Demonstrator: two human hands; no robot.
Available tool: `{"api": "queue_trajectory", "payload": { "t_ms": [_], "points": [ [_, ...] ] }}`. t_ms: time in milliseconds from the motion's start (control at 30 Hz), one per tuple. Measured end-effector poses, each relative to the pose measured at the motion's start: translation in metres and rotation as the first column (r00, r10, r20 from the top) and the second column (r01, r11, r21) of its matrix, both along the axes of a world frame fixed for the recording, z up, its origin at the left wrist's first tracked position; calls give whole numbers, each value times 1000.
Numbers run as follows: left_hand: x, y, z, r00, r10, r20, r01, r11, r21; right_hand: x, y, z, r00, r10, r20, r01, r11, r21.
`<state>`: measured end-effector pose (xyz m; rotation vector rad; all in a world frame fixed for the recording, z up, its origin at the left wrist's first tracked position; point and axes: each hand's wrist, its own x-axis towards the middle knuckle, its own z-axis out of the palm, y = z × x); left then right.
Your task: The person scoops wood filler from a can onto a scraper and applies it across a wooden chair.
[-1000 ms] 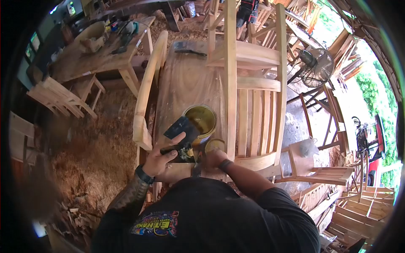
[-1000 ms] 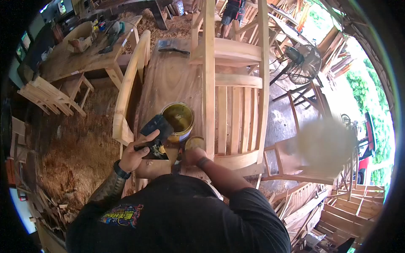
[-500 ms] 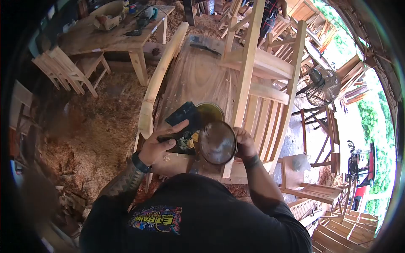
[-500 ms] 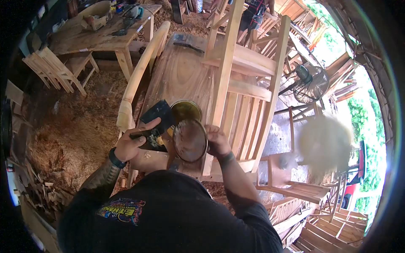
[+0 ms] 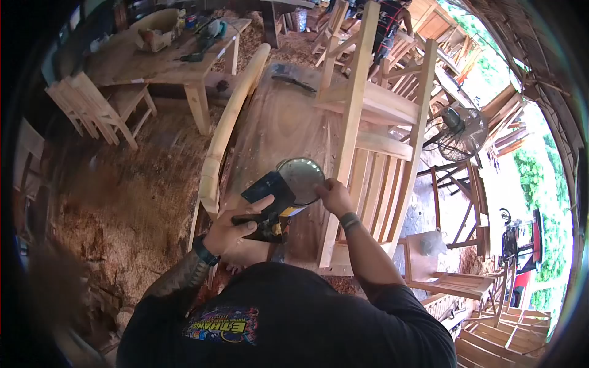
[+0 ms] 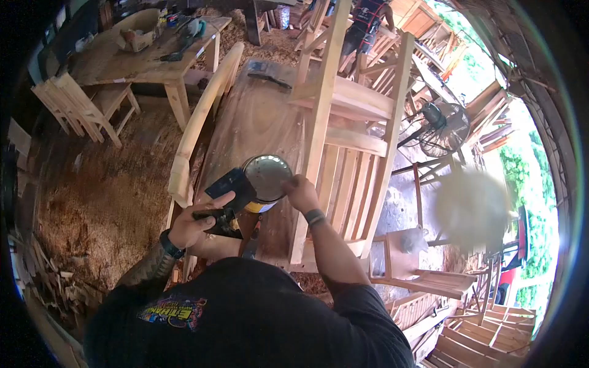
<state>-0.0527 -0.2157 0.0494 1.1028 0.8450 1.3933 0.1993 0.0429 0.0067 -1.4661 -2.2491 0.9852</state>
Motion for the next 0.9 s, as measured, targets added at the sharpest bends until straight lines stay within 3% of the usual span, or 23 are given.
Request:
{"api": "queue_trajectory", "payload": {
  "t_ms": [33,200,300,333,367,433,467,600,700,733,800,867,900],
  "points": [
    [2,1,5,1000,-1,-11,1,1000,-8,-3,1,3,995,47,85,-60,985,161],
    [7,8,3,993,-49,110,49,999,0,-16,1,10,991,88,100,-105,977,184],
    [12,10,6,981,-89,173,98,994,-45,-13,-3,22,990,134,-44,-117,956,270],
    [19,13,18,978,-98,185,109,993,-48,-17,-14,58,992,122,-10,-121,989,86],
    [22,18,20,979,-110,174,119,992,-42,-11,-11,55,969,133,-210,-164,978,-133],
    [28,25,22,979,-126,158,134,990,-38,3,-12,51,824,14,-566,-353,795,-494],
    [32,30,22,981,-157,116,159,987,-8,13,-18,50,765,-83,-638,-423,683,-596],
    [61,58,22,970,-238,49,236,971,46,33,-55,58,607,-175,-775,-490,686,-538],
    [81,70,25,953,-296,66,296,955,9,46,-54,48,540,-258,-801,-467,700,-540],
    [88,74,28,948,-309,83,310,951,-4,48,-57,60,553,-319,-770,-344,754,-560],
    [103,82,32,938,-320,130,326,945,-26,64,-50,60,583,-228,-780,-269,852,-449],
    [119,94,37,959,-245,142,258,963,-78,85,-46,69,643,-150,-751,-127,946,-297],
    [133,101,39,978,-171,122,187,974,-130,101,-35,86,622,-231,-748,-88,929,-361]
  ]
}}
